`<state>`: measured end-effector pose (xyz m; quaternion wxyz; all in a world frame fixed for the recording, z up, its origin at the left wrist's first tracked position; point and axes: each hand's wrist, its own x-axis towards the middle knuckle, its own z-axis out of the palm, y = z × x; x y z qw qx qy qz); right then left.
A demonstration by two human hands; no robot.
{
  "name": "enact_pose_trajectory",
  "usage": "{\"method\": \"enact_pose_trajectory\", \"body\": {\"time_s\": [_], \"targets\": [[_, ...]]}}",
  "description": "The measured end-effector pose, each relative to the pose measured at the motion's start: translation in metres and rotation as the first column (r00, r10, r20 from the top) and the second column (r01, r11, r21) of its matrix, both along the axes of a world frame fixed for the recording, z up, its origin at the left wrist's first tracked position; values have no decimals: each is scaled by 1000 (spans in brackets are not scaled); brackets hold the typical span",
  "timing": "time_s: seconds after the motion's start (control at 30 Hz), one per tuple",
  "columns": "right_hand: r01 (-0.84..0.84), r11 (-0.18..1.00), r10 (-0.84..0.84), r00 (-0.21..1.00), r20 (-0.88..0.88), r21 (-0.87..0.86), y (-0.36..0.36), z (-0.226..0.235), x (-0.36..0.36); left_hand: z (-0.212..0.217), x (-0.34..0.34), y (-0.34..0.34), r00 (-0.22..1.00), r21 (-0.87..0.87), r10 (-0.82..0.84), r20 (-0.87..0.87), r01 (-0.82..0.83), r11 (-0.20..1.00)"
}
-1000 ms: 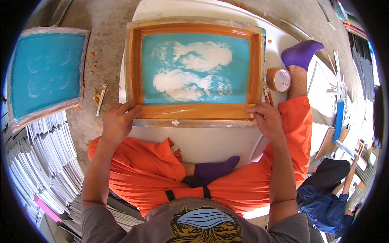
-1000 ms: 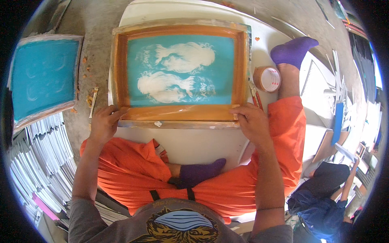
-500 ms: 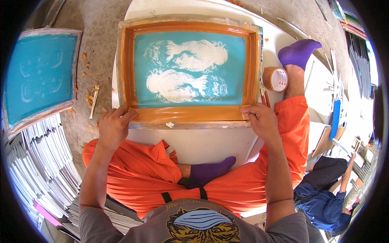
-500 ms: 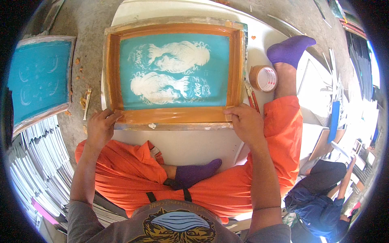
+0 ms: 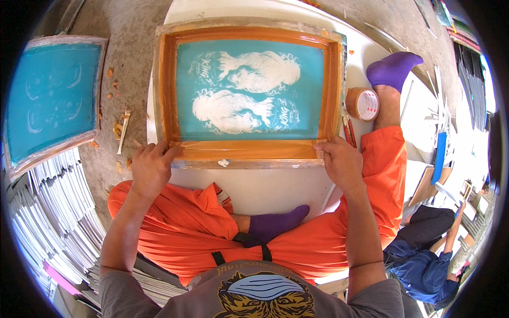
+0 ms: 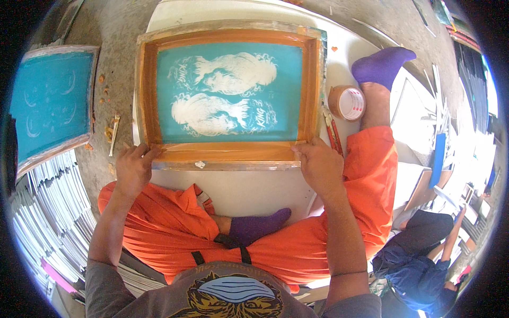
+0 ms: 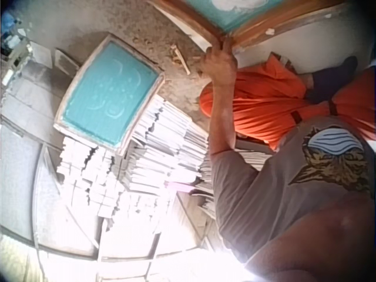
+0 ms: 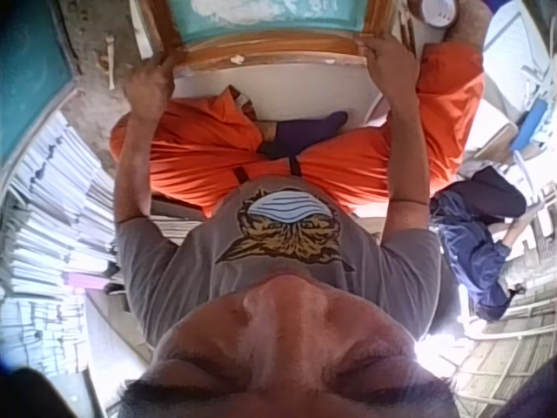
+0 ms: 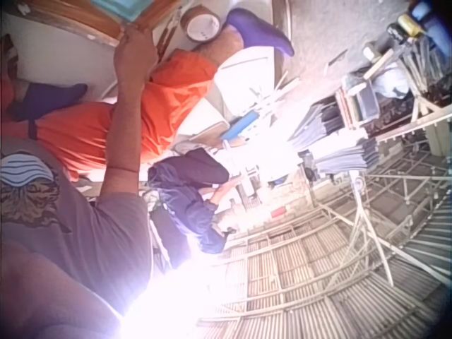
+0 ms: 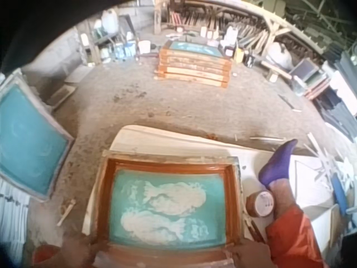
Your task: The person sits cross-legged on the floor and applies brown masking tape to the edges of a wooden screen printing frame. They smooth the tape along the frame's perimeter and use a small tool to press it down securely.
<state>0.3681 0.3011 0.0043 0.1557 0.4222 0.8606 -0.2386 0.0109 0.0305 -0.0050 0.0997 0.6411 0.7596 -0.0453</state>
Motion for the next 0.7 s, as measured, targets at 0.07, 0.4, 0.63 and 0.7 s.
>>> {"method": "enact_pose_trajectory", "body": {"time_s": [0.07,0.4,0.63,0.7], "targets": [[5,1000,-6,999,39,9,-2,4,-4,-2,1,-2,1000,11,-1,-7,1,1000],[-52,998,47,993,106,45,-7,-2,-2,-4,12,-1,996,13,-43,-74,44,999],[-121,987,107,986,130,109,-11,-1,-3,1,13,7,1000,-133,-13,-27,10,991],[-144,986,128,976,178,79,-10,0,-5,0,11,9,999,-170,-24,-23,19,985]]}}
